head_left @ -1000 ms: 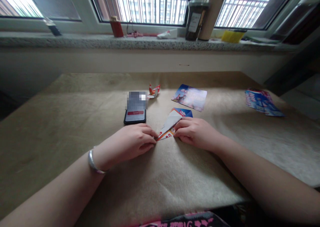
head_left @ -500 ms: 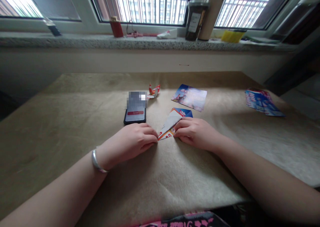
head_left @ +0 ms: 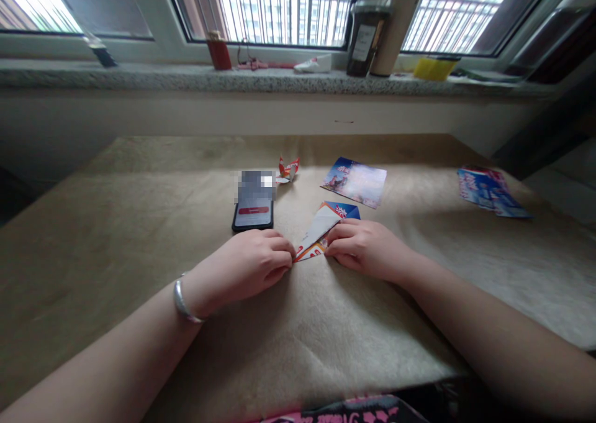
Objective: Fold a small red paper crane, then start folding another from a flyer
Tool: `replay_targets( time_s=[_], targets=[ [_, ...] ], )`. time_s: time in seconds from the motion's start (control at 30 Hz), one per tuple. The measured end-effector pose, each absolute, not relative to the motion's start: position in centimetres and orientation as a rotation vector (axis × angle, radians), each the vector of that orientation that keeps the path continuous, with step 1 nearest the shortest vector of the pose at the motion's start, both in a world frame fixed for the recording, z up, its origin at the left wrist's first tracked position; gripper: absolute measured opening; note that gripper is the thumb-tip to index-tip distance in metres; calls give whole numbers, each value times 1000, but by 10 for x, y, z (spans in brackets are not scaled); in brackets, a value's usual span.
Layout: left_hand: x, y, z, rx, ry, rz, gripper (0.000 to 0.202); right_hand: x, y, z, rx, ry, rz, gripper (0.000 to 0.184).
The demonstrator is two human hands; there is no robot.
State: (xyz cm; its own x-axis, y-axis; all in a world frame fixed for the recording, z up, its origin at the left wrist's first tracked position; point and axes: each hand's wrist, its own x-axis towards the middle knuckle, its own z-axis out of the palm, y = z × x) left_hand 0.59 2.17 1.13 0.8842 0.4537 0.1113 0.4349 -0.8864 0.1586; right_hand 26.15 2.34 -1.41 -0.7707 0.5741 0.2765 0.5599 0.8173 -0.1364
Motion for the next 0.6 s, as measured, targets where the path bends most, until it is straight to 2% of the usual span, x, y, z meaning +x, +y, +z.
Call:
replay_targets(
  time_s=[0.6],
  targets=[
    [7,23,0,2835,686,334,18,254,25,-17,-793,-2694,36,25]
  ],
)
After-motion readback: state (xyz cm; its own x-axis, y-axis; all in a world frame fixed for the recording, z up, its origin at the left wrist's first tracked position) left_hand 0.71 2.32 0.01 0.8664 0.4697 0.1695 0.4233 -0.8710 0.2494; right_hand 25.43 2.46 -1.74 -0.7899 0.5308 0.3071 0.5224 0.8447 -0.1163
